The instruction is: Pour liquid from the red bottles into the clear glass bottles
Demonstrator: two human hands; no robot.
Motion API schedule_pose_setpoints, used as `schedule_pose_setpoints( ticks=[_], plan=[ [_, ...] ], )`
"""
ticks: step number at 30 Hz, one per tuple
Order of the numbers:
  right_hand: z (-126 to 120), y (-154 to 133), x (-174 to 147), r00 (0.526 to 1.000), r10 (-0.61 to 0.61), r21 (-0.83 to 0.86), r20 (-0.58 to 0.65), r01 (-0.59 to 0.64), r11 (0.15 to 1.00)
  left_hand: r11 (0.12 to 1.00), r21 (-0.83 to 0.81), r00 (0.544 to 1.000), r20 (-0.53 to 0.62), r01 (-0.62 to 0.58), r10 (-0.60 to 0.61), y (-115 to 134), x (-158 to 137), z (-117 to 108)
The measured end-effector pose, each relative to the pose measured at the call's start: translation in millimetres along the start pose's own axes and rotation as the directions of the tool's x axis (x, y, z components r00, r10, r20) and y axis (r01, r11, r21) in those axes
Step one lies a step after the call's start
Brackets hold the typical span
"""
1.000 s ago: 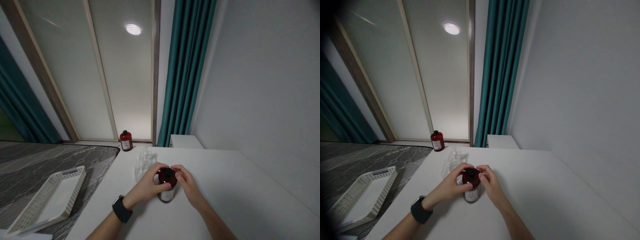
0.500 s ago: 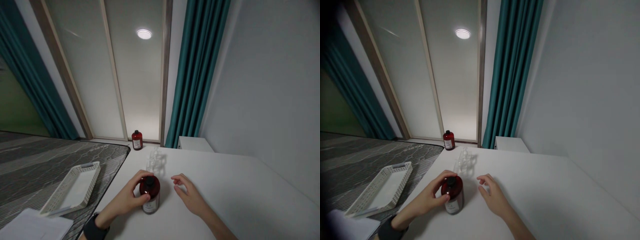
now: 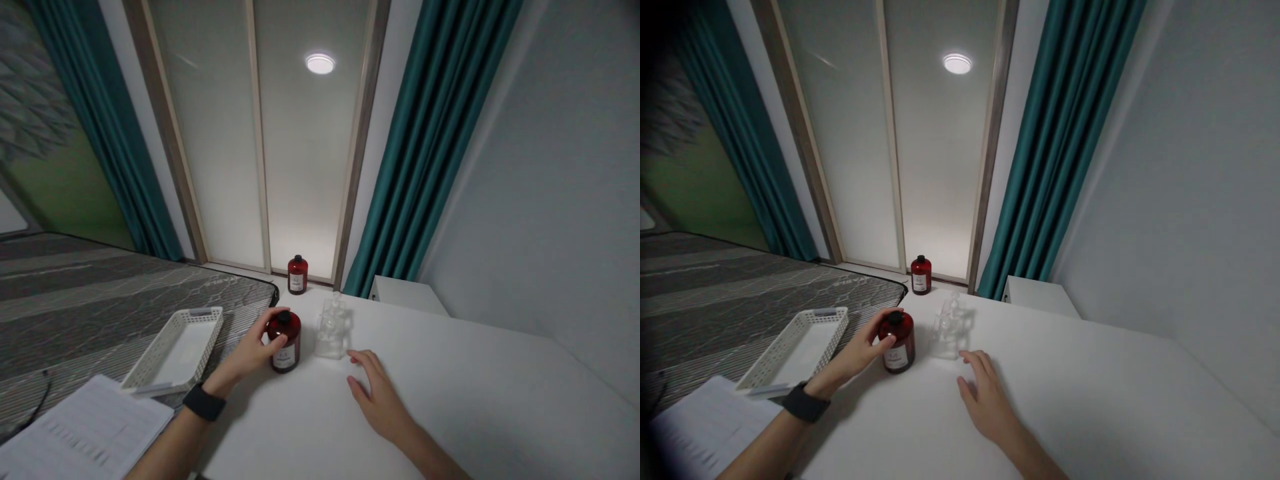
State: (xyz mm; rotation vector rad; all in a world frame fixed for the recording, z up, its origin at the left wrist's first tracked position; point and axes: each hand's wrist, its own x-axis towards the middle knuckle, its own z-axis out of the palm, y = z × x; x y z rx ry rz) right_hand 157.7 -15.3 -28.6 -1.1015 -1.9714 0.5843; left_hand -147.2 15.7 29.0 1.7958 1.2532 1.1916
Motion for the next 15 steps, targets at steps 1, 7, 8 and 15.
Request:
schedule_pose_setpoints(
  ticks=[1,7,8,15],
  plan=[
    [3,-1,5,1.0,-0.013,-0.011,-0.018,0.013,1.0,1.0,0.005,1.0,-0.021,-0.008,0.008,-2,2,1],
    [6,-2,57,0.996,0.032,-0.016,-0.078,-0.033,0.999,0.999,-0.01,0.998,-0.051,-0.04,0.039,0,12,8],
    [6,0,67,0.996,0.047,-0.007,-0.074,-0.048,0.999,0.999,-0.014,0.997,-0.055,-0.046,0.045,1,13,9],
    [15,20,110,0.996,0.085,0.042,0.029,-0.086,0.995,0.998,-0.037,0.99,-0.133,-0.052,0.046,-5,13,19]
  ],
)
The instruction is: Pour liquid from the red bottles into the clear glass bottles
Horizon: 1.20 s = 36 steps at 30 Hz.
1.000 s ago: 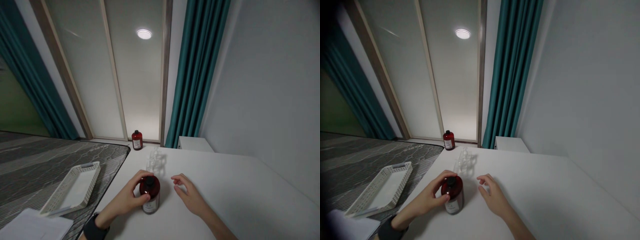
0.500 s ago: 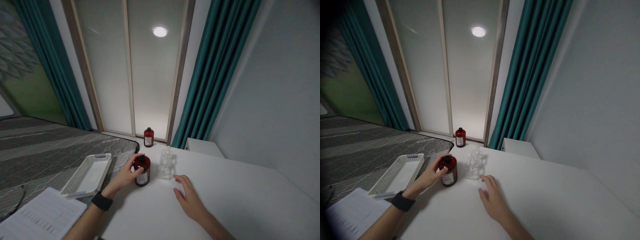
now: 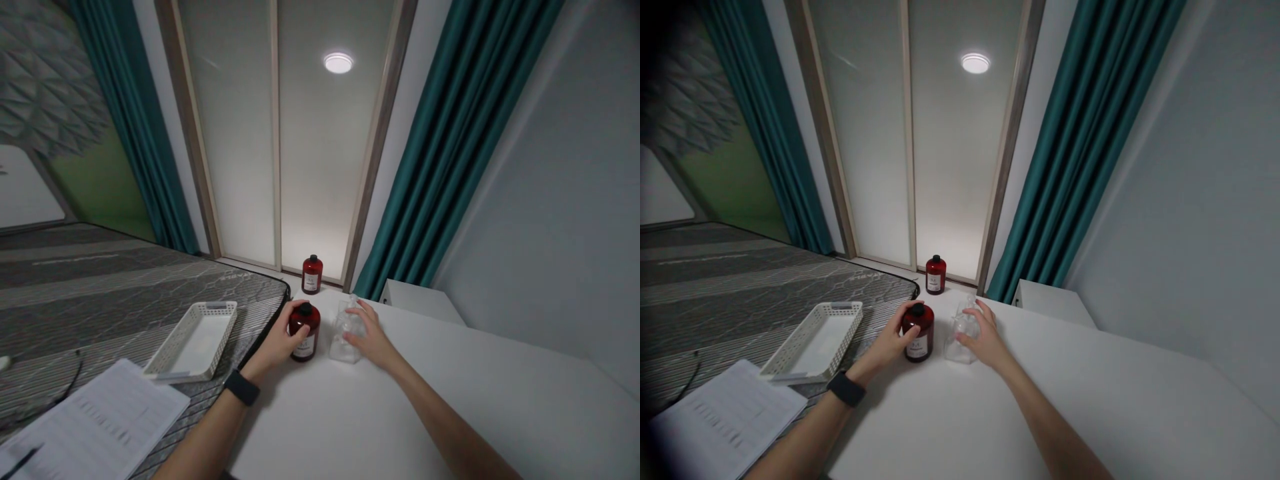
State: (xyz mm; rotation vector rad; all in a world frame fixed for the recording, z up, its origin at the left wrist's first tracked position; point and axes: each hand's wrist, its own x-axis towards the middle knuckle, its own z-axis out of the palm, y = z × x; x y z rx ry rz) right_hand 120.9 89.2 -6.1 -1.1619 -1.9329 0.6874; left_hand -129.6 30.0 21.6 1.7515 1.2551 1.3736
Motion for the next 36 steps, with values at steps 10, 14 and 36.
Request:
schedule_pose_setpoints(
  ticks=[10,14,36],
  plan=[
    [8,-3,11,0.999,0.048,0.004,0.013,-0.048,0.999,0.999,-0.03,0.999,-0.019,-0.029,0.028,-12,1,2],
    [5,-4,9,0.999,0.044,0.004,0.014,-0.044,0.999,1.0,-0.008,1.0,-0.013,-0.028,0.028,-11,0,1],
    [-107,39,-52,0.994,0.108,-0.04,0.027,-0.107,0.993,1.0,0.025,0.999,0.047,-0.012,0.011,7,-4,22]
  ],
)
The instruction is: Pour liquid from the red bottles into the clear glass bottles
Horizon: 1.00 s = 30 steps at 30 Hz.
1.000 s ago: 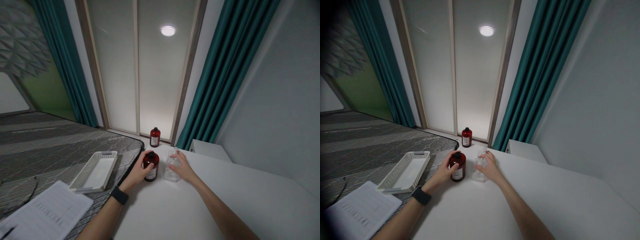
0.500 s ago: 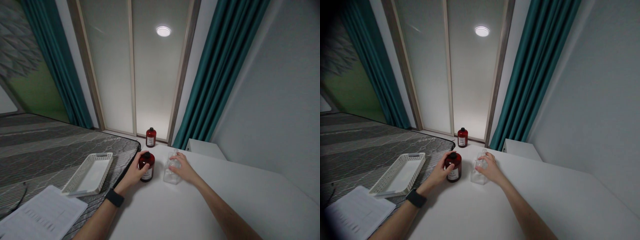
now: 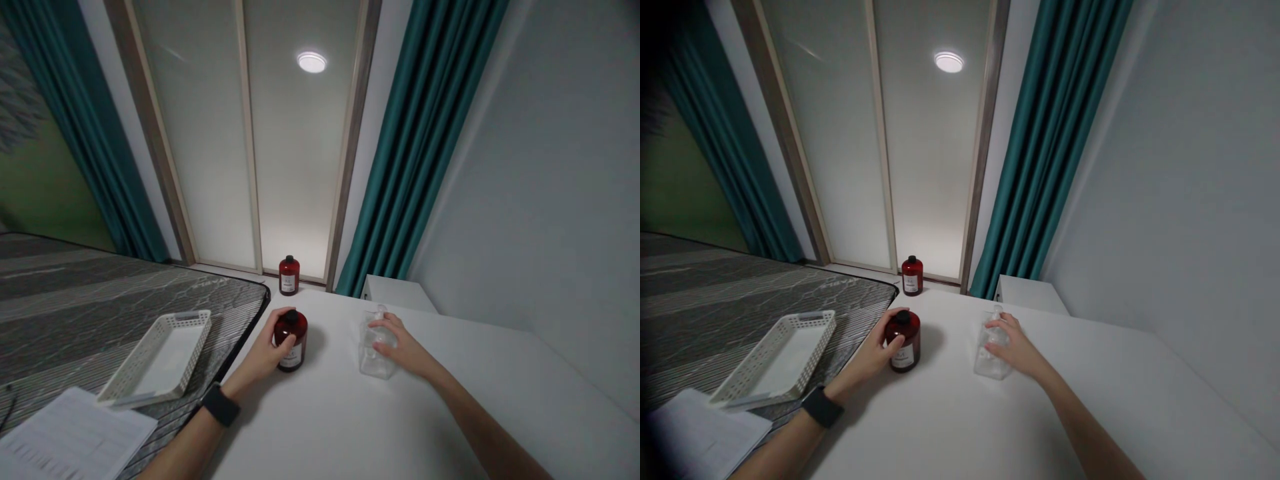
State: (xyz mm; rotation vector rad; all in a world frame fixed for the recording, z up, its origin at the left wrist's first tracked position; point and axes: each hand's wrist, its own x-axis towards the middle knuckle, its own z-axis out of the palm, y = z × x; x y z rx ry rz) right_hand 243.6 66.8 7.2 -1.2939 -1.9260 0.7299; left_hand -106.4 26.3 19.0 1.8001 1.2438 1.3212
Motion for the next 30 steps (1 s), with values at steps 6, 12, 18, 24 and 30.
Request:
schedule_pose_setpoints(
  ticks=[6,12,18,24,30],
  plan=[
    [-3,9,-6,1.0,-0.008,0.017,-0.024,0.009,1.0,0.999,-0.045,1.0,0.018,-0.023,0.024,2,0,4],
    [-15,19,-14,0.992,-0.037,0.134,-0.122,0.053,0.99,0.998,-0.058,0.999,0.042,-0.025,0.028,4,-1,6],
    [-29,-16,-26,0.71,-0.339,-0.274,-0.617,0.211,0.938,0.989,-0.144,0.995,0.092,-0.018,0.031,11,1,27],
    [3,-83,-28,0.72,-0.511,-0.344,-0.47,0.383,0.857,0.981,-0.187,0.985,0.149,-0.06,0.089,16,10,56],
    [54,-100,-16,0.864,-0.457,-0.169,-0.213,0.428,0.888,0.96,-0.258,0.983,0.116,-0.106,0.14,11,12,65]
  ],
)
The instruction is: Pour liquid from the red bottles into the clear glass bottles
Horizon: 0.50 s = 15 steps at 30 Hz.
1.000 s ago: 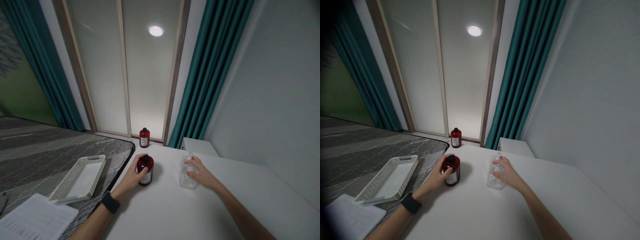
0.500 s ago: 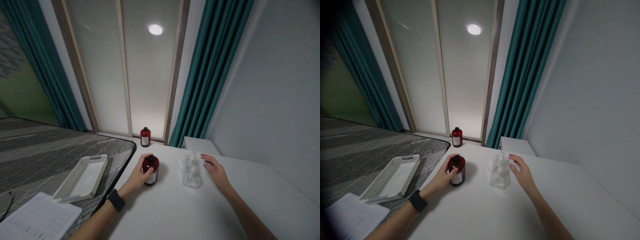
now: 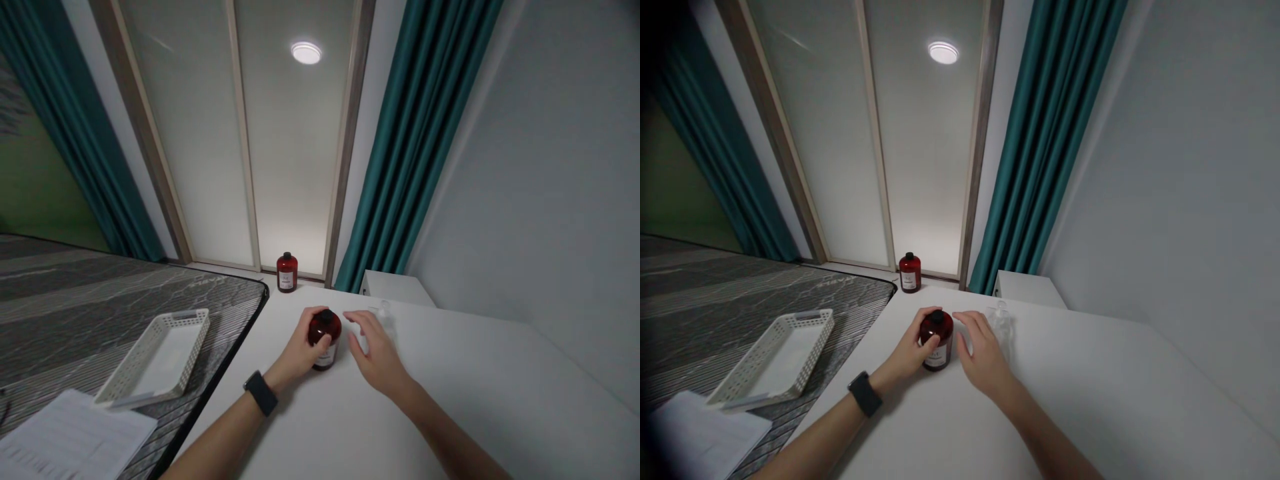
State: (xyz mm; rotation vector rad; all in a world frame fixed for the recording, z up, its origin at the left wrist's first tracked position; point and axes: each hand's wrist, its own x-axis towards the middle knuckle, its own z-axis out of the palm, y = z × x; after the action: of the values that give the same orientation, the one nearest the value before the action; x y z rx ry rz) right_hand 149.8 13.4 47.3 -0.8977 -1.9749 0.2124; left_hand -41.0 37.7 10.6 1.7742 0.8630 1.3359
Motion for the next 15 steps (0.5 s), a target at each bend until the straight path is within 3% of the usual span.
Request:
schedule_pose_setpoints(
  ticks=[6,11,15],
  plan=[
    [19,1,3,0.984,0.139,0.142,0.113,-0.155,0.978,1.0,0.008,1.0,-0.001,0.009,-0.009,2,-3,-1],
    [23,4,7,0.942,0.269,0.284,0.203,-0.319,0.904,1.0,0.027,1.0,0.007,0.009,-0.009,-3,-6,-6],
    [35,5,12,0.92,0.34,0.356,0.195,-0.39,0.849,1.0,0.001,1.0,-0.004,-0.01,0.01,-7,-6,-14]
  ],
)
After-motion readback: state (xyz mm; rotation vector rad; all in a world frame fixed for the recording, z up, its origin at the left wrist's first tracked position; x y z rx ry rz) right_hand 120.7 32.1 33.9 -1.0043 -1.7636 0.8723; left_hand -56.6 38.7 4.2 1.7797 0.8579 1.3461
